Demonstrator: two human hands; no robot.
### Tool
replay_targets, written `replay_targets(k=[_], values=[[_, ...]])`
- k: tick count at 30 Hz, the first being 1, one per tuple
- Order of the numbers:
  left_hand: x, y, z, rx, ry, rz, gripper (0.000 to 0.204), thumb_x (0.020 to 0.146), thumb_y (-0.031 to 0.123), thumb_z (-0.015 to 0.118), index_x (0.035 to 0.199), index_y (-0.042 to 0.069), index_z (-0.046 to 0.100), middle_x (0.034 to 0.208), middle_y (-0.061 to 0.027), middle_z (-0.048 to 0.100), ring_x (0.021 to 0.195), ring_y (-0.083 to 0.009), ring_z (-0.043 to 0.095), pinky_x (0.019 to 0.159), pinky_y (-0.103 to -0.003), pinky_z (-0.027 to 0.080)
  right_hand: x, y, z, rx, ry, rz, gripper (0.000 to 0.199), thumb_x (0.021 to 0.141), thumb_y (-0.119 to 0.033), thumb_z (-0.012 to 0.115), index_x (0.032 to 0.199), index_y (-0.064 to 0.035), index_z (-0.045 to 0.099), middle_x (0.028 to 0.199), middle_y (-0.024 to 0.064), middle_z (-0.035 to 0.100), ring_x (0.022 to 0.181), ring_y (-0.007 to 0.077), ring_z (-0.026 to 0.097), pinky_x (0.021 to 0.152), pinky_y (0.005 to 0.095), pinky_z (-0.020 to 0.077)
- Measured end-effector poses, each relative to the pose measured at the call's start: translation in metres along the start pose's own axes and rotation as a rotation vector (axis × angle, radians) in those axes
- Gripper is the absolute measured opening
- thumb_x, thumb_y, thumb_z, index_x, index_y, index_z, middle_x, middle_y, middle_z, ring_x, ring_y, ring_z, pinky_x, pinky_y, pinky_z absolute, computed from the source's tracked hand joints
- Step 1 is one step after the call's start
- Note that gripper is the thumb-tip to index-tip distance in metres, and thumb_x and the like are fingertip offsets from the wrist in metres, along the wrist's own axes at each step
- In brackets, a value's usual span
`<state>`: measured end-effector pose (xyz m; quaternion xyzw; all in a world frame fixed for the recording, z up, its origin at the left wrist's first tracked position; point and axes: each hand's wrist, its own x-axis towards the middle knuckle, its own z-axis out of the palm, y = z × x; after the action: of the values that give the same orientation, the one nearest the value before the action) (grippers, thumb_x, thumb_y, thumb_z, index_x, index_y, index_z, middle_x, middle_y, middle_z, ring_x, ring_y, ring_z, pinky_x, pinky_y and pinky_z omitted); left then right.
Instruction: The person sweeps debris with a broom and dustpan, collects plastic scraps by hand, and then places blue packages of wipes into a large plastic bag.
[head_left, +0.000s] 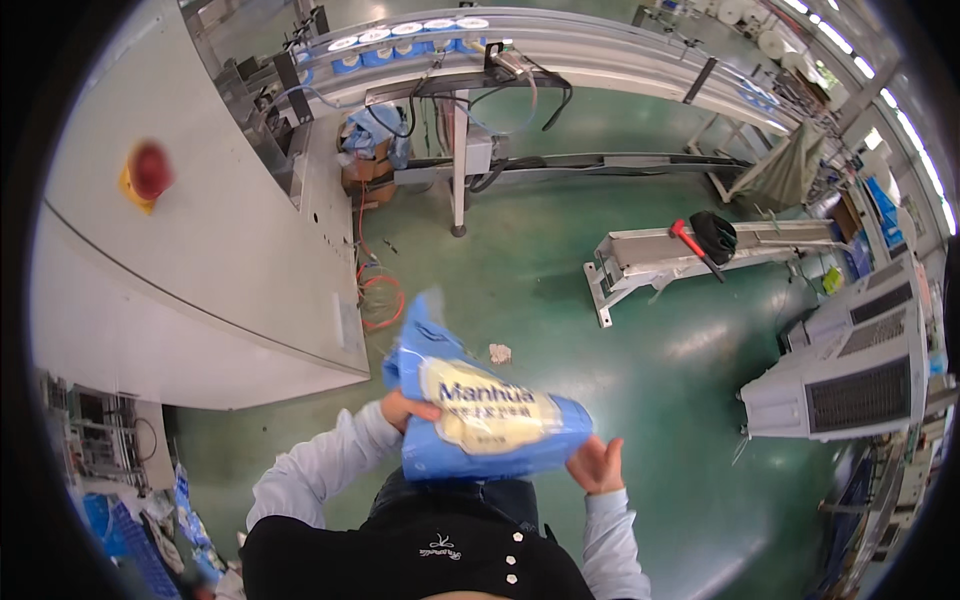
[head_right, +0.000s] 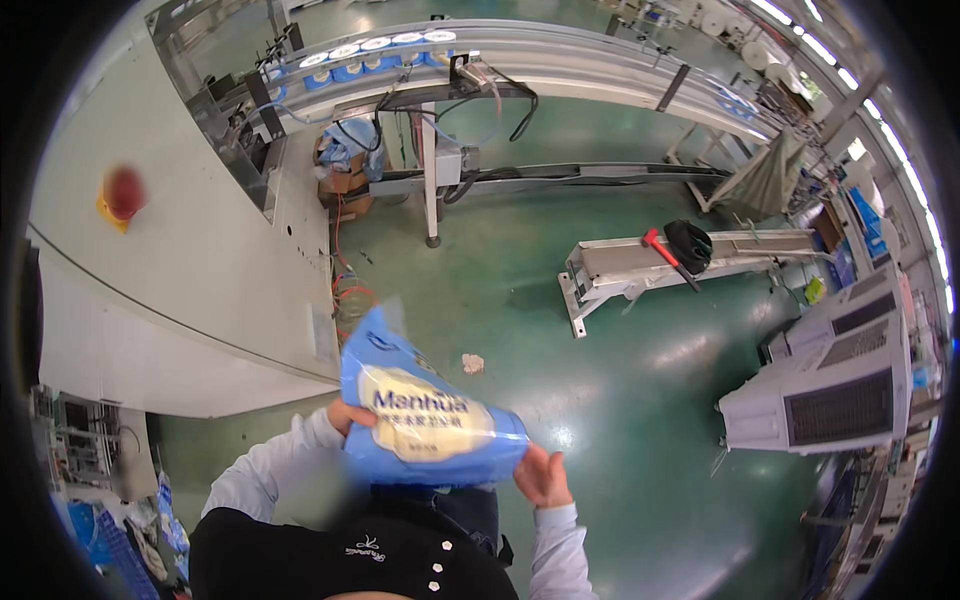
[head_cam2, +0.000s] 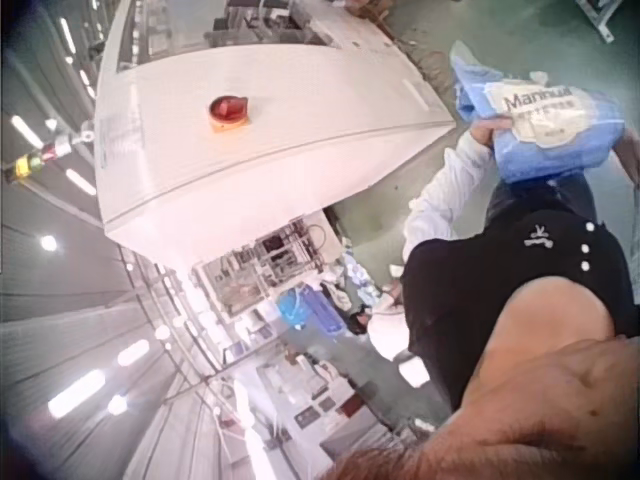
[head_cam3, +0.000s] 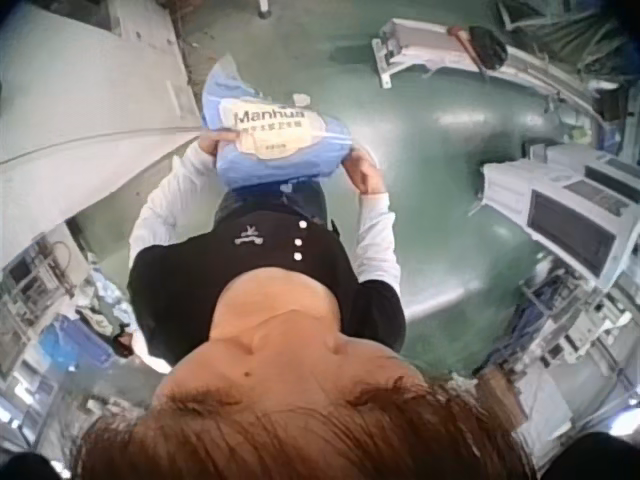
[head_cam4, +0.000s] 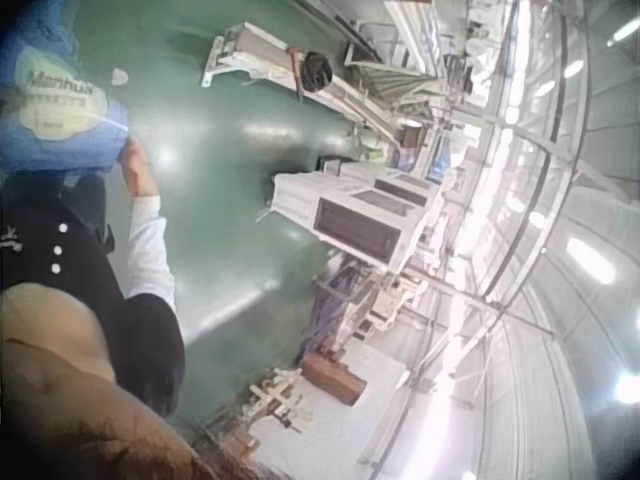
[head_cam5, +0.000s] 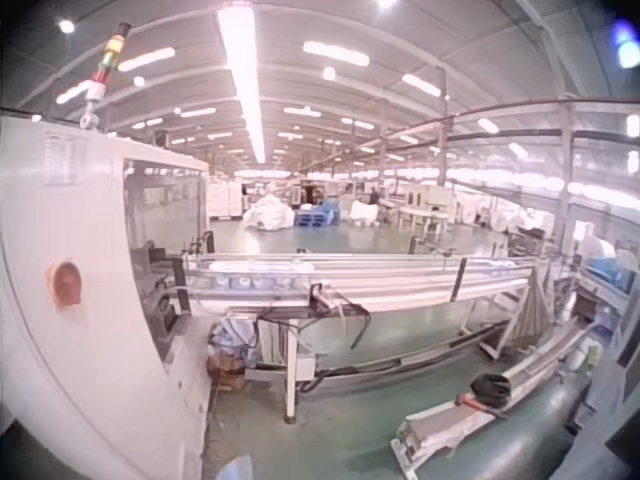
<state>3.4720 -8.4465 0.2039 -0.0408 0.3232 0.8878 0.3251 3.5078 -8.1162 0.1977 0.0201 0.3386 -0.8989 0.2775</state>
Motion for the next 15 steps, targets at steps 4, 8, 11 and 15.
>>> replay_targets(k=[4,8,11,15], values=[[0.021,0.035,0.005,-0.096,0.248,0.165,0.067,0.063,0.0,0.068,0.126,0.0,0.044,0.119,-0.0176,0.055,0.109,-0.0326,0.054,0.096,-0.044,0.041,0.1,-0.09,0.018,-0.68,-0.225,0.092,0.085,0.068,-0.038,0.076,0.131,0.0,0.034,0.127,0.0121,0.045,0.122,0.0257,0.039,0.103,0.0358,0.0287],[0.046,0.037,-0.011,-0.214,0.347,0.262,0.062,0.065,-0.003,0.065,0.124,0.001,0.047,0.118,-0.0153,0.056,0.107,-0.031,0.055,0.094,-0.044,0.043,0.187,-0.095,-0.002,-1.17,-0.318,-0.109,0.083,0.063,-0.019,0.081,0.129,0.0004,0.034,0.128,0.0152,0.04,0.121,0.0273,0.038,0.101,0.0373,0.0307],[0.07,0.058,-0.001,-0.188,0.34,0.246,0.065,0.062,-0.005,0.068,0.123,0.002,0.049,0.119,-0.0138,0.056,0.11,-0.0278,0.054,0.096,-0.042,0.041,0.267,-0.108,-0.014,-1.295,-0.358,-0.442,0.08,0.064,-0.015,0.079,0.128,-0.0007,0.034,0.132,0.0184,0.034,0.123,0.0304,0.035,0.101,0.0411,0.0304],[0.118,0.09,-0.007,-0.186,0.276,0.215,0.069,0.059,-0.007,0.07,0.124,0.002,0.048,0.119,-0.0135,0.056,0.111,-0.0265,0.053,0.097,-0.04,0.04,0.368,-0.151,0.002,-1.698,-0.992,-0.578,0.062,0.074,-0.016,0.067,0.128,-0.0002,0.04,0.138,0.0197,0.033,0.132,0.0324,0.025,0.104,0.0465,0.0263]])
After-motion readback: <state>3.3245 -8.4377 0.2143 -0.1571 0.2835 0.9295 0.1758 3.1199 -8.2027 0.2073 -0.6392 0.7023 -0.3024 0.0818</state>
